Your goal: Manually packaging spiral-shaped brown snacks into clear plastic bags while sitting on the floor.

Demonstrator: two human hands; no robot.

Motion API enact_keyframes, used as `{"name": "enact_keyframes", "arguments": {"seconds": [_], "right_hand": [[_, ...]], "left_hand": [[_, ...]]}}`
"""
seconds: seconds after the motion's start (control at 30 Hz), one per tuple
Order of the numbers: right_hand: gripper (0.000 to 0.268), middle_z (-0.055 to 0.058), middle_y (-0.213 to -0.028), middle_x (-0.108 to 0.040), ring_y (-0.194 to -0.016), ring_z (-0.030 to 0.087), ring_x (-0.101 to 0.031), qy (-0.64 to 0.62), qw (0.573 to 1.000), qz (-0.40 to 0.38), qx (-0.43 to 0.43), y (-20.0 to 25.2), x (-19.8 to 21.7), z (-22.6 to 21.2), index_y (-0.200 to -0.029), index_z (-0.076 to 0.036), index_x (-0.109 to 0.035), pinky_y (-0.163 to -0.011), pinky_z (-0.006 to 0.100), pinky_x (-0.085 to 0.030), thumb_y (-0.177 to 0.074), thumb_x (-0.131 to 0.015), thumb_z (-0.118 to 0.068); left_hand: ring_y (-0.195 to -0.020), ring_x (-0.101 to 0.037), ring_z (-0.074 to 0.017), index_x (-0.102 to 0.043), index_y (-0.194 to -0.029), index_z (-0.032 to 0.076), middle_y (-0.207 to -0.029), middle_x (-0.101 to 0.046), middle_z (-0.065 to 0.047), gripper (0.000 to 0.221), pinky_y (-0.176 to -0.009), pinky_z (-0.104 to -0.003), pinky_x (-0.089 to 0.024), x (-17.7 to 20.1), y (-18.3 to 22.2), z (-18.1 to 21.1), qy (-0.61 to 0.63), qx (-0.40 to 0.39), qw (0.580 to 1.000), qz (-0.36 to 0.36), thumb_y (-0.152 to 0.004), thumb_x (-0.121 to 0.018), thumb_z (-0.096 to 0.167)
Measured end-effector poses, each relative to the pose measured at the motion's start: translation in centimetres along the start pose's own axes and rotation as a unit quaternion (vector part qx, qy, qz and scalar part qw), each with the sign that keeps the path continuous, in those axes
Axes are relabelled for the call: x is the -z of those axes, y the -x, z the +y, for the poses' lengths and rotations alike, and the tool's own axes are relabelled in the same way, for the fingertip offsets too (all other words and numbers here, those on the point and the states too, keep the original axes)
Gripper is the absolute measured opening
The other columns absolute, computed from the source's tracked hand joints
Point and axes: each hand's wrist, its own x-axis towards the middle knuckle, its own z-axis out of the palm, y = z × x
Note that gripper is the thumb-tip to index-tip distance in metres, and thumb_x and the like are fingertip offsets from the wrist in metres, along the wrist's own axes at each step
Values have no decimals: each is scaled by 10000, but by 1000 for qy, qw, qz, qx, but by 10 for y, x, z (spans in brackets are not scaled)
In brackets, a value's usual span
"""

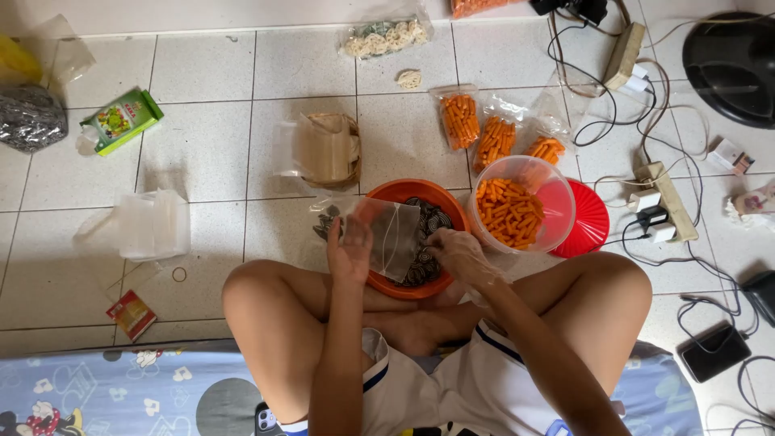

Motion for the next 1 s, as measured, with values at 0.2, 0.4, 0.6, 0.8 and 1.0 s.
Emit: {"name": "enact_keyframes", "arguments": {"seconds": [0.2, 0.4, 0.6, 0.8, 1.0], "right_hand": [[233, 55, -910, -674, -809, 195, -658, -359, 926, 115, -14, 86, 84, -77, -974, -162, -672, -661, 301, -545, -752, -674, -233], [207, 263, -922, -648, -681, 330, -681, -611, 781, 127, 20, 104, 80, -103, -977, 56, -664, -600, 421, -587, -781, -598, 68], [233, 233, -962, -600, -696, 384, -663, -636, 762, 124, -2, 100, 70, -95, -1019, 50, -651, -601, 447, -586, -789, -633, 20], [257, 226, -998, -640, -741, 343, -662, -604, 789, 76, -79, 109, 96, -104, -1085, -25, -625, -568, 404, -572, -841, -602, -100], [268, 281, -1133, -569, -747, 392, -635, -568, 817, 68, -76, 122, 112, -128, -1126, -36, -607, -707, 416, -570, -876, -518, -79]], "left_hand": [[-972, -571, -203, -485, -1014, 108, -1111, -537, -95, 351, -844, -365, -554, 1, 0, -1, 30, -16, 999, -6, -779, -739, 168], [-961, -585, -189, -481, -1008, 84, -1029, -587, -70, 374, -839, -364, -538, 2, 2, -16, 31, 13, 999, -21, -782, -748, 217], [-932, -595, -192, -480, -957, 83, -795, -536, -29, 321, -876, -367, -515, -5, 14, -19, 11, -1, 999, -42, -802, -724, 221], [-1048, -534, -225, -498, -1042, 77, -1082, -497, -68, 319, -843, -387, -514, -2, 12, -26, 10, -3, 999, -43, -822, -706, 178], [-1056, -535, -227, -504, -1040, 97, -1100, -522, -65, 326, -870, -390, -505, 1, 14, -39, -13, 22, 998, -53, -817, -714, 207]]}}
